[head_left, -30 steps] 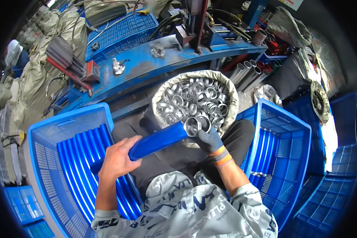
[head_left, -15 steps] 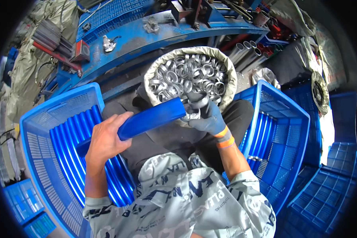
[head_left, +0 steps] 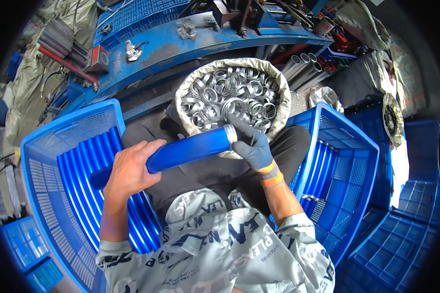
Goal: Assembling industrial pipe components by inserting end caps and stacking them into bins.
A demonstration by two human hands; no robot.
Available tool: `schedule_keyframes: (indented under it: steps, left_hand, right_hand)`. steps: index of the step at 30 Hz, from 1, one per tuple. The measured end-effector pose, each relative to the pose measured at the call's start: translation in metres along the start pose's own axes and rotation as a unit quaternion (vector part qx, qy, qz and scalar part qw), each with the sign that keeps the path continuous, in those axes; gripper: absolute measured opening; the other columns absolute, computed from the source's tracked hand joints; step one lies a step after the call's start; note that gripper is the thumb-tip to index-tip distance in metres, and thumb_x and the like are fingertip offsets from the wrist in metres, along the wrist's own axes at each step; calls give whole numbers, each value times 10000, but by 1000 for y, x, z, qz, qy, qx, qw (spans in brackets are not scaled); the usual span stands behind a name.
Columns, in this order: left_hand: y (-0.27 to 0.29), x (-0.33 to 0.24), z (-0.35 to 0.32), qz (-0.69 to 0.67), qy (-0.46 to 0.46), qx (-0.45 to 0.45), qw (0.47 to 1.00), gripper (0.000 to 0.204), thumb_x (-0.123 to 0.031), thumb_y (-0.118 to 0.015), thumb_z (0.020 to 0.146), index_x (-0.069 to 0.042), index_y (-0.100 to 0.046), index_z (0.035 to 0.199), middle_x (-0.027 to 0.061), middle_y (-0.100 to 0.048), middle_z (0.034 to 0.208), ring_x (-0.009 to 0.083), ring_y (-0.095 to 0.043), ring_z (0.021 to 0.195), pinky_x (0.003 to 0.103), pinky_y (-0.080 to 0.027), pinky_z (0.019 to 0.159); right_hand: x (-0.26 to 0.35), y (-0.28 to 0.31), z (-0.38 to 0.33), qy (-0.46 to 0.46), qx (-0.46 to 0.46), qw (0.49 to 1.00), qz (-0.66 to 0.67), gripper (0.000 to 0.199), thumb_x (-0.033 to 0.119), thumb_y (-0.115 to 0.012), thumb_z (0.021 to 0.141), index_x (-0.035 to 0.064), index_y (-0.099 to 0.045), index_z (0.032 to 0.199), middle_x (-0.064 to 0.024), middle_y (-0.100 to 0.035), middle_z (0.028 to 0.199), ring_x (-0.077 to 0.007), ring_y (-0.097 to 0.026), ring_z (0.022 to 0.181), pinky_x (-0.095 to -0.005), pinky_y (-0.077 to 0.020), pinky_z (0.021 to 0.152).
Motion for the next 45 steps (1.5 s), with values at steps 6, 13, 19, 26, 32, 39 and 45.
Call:
schedule_keyframes:
  steps: [6, 13, 19, 26, 32, 39, 45]
  left_hand:
    - [-5, 4, 1, 12, -5, 1, 1000, 725, -120, -846, 715, -128, -768, 1436, 145, -741, 1007, 413, -758, 974, 525, -603, 849]
    - [-21, -5, 6, 55, -29, -53, 997, 736, -95, -868, 716, -112, -762, 1443, 144, -732, 1037, 386, -749, 970, 488, -601, 879]
    - [-25, -9, -7, -17, -40, -95, 995, 767, -99, -867, 702, -138, -754, 1459, 129, -749, 1061, 390, -749, 984, 482, -610, 877]
    - [-13, 50, -43, -476, 56, -328, 814, 740, -273, -842, 1001, 13, -519, 1602, 155, -748, 1286, 193, -734, 1091, 362, -604, 1002]
    - [-46, 64, -41, -718, 44, -327, 613, 595, -440, -662, 1194, -20, -578, 1608, 236, -748, 1457, 351, -751, 1333, 498, -608, 1172]
    - [-67, 37, -26, -774, 65, -322, 542, 510, -462, -702, 1176, -79, -666, 1511, 208, -732, 1505, 341, -713, 1405, 566, -593, 1189]
    - [-72, 31, -23, -774, 71, -337, 531, 476, -468, -723, 1165, -102, -694, 1468, 175, -746, 1485, 323, -716, 1407, 555, -612, 1181]
  right_hand:
    - [2, -7, -1, -23, 14, 1000, -14, 762, 18, -750, 1066, -53, -455, 1765, -113, -631, 1675, -187, -650, 1455, -346, -499, 1245]
    - [1, 3, -1, 39, -42, 996, -67, 669, 111, -743, 1110, -66, -520, 1715, -146, -658, 1650, -207, -674, 1443, -378, -531, 1222]
    - [-35, 61, 14, 33, -149, 975, 160, 816, 712, -491, 1187, -38, -737, 1394, -223, -817, 1305, -328, -836, 1079, -447, -672, 973]
    - [-14, 44, 7, 9, -110, 968, 225, 394, 367, -735, 1078, 24, -756, 1270, -235, -815, 1300, -355, -832, 1105, -474, -680, 958]
    - [5, 36, 8, 23, -37, 962, 270, 639, 576, -568, 1151, 7, -750, 1378, -305, -780, 1394, -419, -818, 1179, -491, -668, 981]
    - [7, 25, 3, 11, -6, 976, 216, 708, 567, -670, 1110, 21, -638, 1559, -311, -689, 1556, -433, -773, 1324, -542, -683, 1039]
    - [16, 7, -1, -1, 15, 954, 300, 415, 118, -829, 1062, 65, -708, 1456, -192, -671, 1611, -343, -767, 1359, -490, -710, 1055]
Point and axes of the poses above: each hand's wrist, its own z-axis towards the middle knuckle, its own y-axis out of the back of the hand, x = y × z, the point moved 8 cm from there along z, towards the middle knuckle
